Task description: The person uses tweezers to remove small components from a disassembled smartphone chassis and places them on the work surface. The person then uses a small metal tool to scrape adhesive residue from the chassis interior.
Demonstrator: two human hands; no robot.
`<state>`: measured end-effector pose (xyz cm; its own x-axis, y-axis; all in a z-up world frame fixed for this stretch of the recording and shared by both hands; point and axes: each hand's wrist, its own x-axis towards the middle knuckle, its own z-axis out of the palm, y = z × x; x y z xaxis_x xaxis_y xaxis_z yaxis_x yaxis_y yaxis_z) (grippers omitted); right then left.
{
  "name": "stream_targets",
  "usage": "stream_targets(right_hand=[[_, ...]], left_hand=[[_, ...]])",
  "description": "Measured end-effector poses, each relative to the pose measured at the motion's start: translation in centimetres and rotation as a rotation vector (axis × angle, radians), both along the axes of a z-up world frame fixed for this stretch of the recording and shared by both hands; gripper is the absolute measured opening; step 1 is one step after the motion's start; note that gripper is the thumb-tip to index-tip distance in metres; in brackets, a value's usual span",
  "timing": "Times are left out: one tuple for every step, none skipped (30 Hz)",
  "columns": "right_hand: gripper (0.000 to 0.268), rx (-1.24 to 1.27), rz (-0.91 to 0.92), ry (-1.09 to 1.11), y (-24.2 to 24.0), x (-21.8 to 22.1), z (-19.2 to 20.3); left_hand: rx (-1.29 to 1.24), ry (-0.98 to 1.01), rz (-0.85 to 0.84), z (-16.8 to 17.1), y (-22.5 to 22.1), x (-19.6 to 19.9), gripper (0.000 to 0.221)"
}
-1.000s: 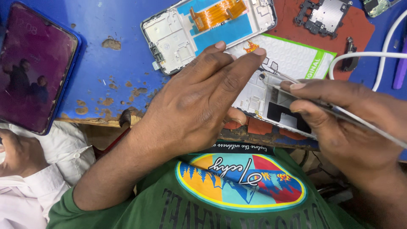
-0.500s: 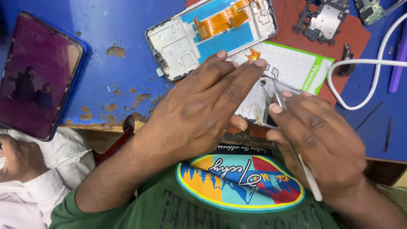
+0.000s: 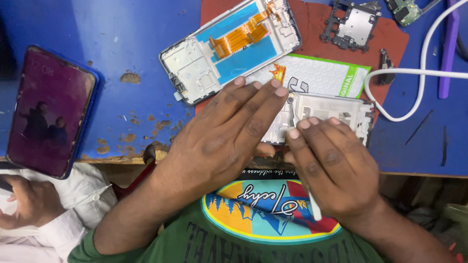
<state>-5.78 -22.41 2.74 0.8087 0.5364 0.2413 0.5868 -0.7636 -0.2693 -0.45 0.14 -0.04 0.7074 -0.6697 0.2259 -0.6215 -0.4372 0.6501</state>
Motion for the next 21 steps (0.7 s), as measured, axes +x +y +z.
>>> stream_targets(right_hand=[[0.033,-0.013,0.003,-0.005,0.0,-0.1,-0.1],[0.033,-0.020,-0.004,-0.005,0.0,-0.2,-0.1],[0.033,-0.029,-0.012,-0.005,0.0,-0.3,-0.2],[0.032,-0.037,-0.019,-0.005,0.1,-0.5,-0.2],[0.032,-0.038,-0.034,-0.003,0.2,-0.6,-0.2],[0.033,-0.039,-0.048,-0.001,0.3,-0.7,-0.3],[0.033,-0.040,-0.062,0.002,0.5,-0.8,-0.3],[0.033,-0.041,-0.076,0.000,0.6,-0.8,-0.3],[0.033,-0.043,-0.088,0.000,0.8,-0.9,-0.4],[0.033,-0.044,-0.100,0.000,0.9,-1.0,-0.5],[0.033,-0.053,-0.103,-0.010,1.0,-1.0,-0.7],[0.033,-0.062,-0.106,-0.019,1.1,-1.1,-0.8],[0.033,-0.071,-0.109,-0.028,1.2,-1.1,-0.9],[0.033,-0.079,-0.118,-0.038,1.3,-1.2,-1.0],[0.033,-0.088,-0.128,-0.047,1.4,-1.3,-1.2],[0.034,-0.096,-0.138,-0.055,1.5,-1.4,-1.3],[0.034,-0.103,-0.146,-0.062,1.6,-1.5,-1.5],[0.033,-0.109,-0.154,-0.068,1.6,-1.5,-1.6],[0.033,-0.116,-0.161,-0.072,1.6,-1.6,-1.7],[0.034,-0.117,-0.169,-0.072,1.7,-1.7,-1.8],[0.034,-0.117,-0.175,-0.073,1.8,-1.7,-1.9]], left_hand=[[0.008,-0.007,-0.007,0.0,0.0,0.0,0.063],[0.013,-0.011,-0.008,0.0,0.0,0.0,0.062],[0.018,-0.015,-0.009,0.0,-0.1,-0.1,0.062],[0.022,-0.020,-0.010,0.1,-0.1,-0.2,0.061],[0.027,-0.025,-0.008,0.1,-0.2,-0.2,0.061],[0.032,-0.030,-0.007,0.1,-0.3,-0.3,0.061],[0.038,-0.035,-0.005,0.1,-0.4,-0.4,0.062],[0.038,-0.041,-0.001,0.1,-0.4,-0.5,0.061],[0.038,-0.045,0.005,0.1,-0.6,-0.5,0.061],[0.039,-0.050,0.010,0.0,-0.6,-0.6,0.061],[0.045,-0.060,0.007,0.0,-0.6,-0.7,0.062],[0.051,-0.071,0.005,-0.1,-0.6,-0.7,0.062],[0.057,-0.082,0.003,-0.1,-0.6,-0.7,0.062],[0.065,-0.091,0.001,0.0,-0.6,-0.7,0.062],[0.073,-0.100,-0.001,0.0,-0.5,-0.8,0.062],[0.080,-0.110,-0.003,0.1,-0.5,-0.8,0.062],[0.081,-0.111,-0.006,0.1,-0.5,-0.8,0.062],[0.081,-0.113,-0.009,0.1,-0.5,-0.7,0.062],[0.081,-0.113,-0.012,0.1,-0.5,-0.7,0.062],[0.077,-0.102,-0.016,0.1,-0.5,-0.7,0.062],[0.074,-0.092,-0.019,0.1,-0.5,-0.7,0.062]])
